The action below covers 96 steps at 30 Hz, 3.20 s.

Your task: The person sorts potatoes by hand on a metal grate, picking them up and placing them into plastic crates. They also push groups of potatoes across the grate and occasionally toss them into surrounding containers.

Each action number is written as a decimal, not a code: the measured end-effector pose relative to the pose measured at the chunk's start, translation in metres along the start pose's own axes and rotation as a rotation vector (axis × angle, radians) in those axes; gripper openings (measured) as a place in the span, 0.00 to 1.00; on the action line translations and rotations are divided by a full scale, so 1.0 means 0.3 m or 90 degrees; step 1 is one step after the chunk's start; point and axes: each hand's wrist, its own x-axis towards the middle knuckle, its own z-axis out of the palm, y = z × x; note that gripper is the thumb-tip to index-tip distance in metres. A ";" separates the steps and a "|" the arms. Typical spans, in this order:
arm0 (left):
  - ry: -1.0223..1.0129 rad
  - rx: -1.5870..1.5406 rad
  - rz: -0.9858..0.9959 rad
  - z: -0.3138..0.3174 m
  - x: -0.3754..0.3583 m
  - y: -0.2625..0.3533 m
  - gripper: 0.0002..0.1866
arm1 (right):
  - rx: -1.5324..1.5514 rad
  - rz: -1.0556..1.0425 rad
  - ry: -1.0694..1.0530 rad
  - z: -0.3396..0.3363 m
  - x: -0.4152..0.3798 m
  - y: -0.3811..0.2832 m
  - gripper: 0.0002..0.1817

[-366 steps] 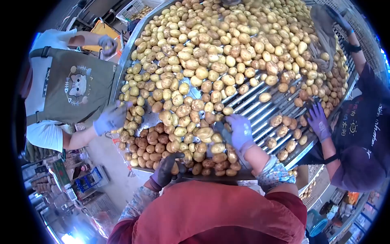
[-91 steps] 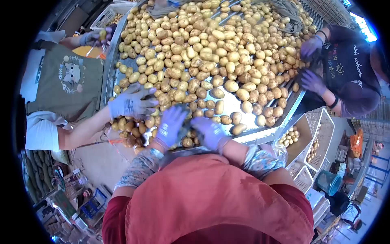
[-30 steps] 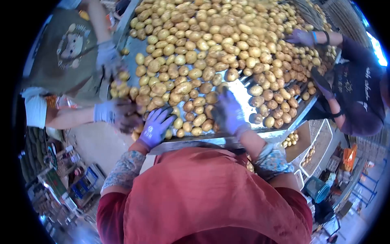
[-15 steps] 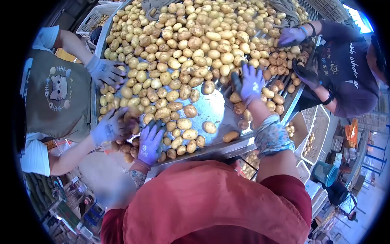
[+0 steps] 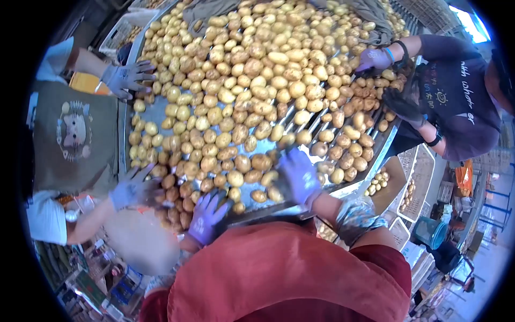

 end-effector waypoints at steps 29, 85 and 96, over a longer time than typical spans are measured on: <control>-0.079 -0.033 0.220 0.095 0.197 0.118 0.21 | -0.311 0.223 0.811 -0.392 -0.811 0.202 0.36; 0.060 -0.103 0.216 0.072 0.093 0.157 0.25 | -0.085 0.407 0.838 -0.258 -0.788 0.249 0.15; -0.052 0.141 0.264 0.123 0.127 0.170 0.28 | -0.298 0.125 1.288 -0.568 -1.131 -0.005 0.26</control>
